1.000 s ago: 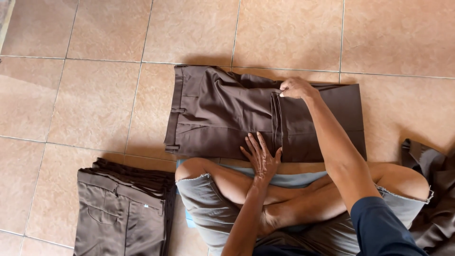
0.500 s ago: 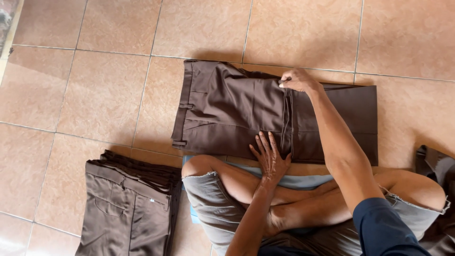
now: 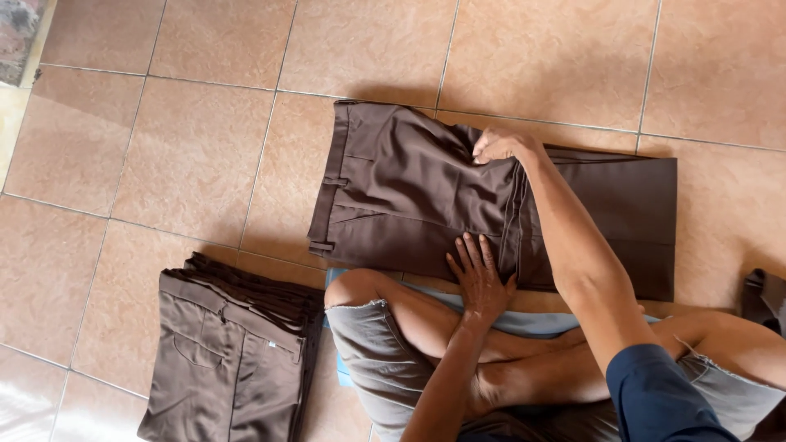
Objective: Folding brown trousers on a tiled floor in a sewing factory.
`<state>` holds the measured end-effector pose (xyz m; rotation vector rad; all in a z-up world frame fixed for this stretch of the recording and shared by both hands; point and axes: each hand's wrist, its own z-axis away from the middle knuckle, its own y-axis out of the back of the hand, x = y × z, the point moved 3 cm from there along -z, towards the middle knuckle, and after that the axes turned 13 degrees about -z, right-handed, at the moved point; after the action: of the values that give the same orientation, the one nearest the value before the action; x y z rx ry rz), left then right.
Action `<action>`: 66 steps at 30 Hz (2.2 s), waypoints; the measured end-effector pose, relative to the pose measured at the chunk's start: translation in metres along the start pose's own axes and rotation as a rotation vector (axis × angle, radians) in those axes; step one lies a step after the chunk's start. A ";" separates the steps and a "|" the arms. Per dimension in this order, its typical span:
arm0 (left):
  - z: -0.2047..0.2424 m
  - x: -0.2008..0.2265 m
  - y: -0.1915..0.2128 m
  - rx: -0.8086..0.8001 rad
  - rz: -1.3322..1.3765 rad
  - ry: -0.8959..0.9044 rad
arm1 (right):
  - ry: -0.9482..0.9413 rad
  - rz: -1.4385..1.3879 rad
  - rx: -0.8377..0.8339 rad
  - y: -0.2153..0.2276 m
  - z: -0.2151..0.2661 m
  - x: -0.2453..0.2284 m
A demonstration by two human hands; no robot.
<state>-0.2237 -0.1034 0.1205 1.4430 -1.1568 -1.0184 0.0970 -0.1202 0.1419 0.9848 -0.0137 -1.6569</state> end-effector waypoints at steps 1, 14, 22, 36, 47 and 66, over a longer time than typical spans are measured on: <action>0.000 0.000 0.001 0.008 -0.013 -0.001 | 0.098 0.021 0.127 0.002 -0.004 -0.004; 0.000 0.001 -0.002 -0.087 0.023 -0.009 | 0.621 0.142 0.901 -0.004 -0.009 0.020; 0.002 -0.004 0.000 -0.119 0.217 -0.042 | 0.412 0.271 0.815 -0.018 0.095 0.034; -0.045 0.022 -0.040 0.201 0.236 0.087 | 0.281 -0.086 0.737 -0.122 0.259 0.148; -0.089 0.024 -0.051 -0.117 0.419 0.089 | -0.587 -0.021 1.102 -0.076 0.272 0.244; -0.076 -0.041 -0.041 0.099 0.187 -0.053 | -0.564 -0.438 1.189 -0.089 0.214 0.380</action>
<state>-0.1520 -0.0469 0.0938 1.3622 -1.3704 -0.8840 -0.1014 -0.4974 0.0145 1.3673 -1.3726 -2.3062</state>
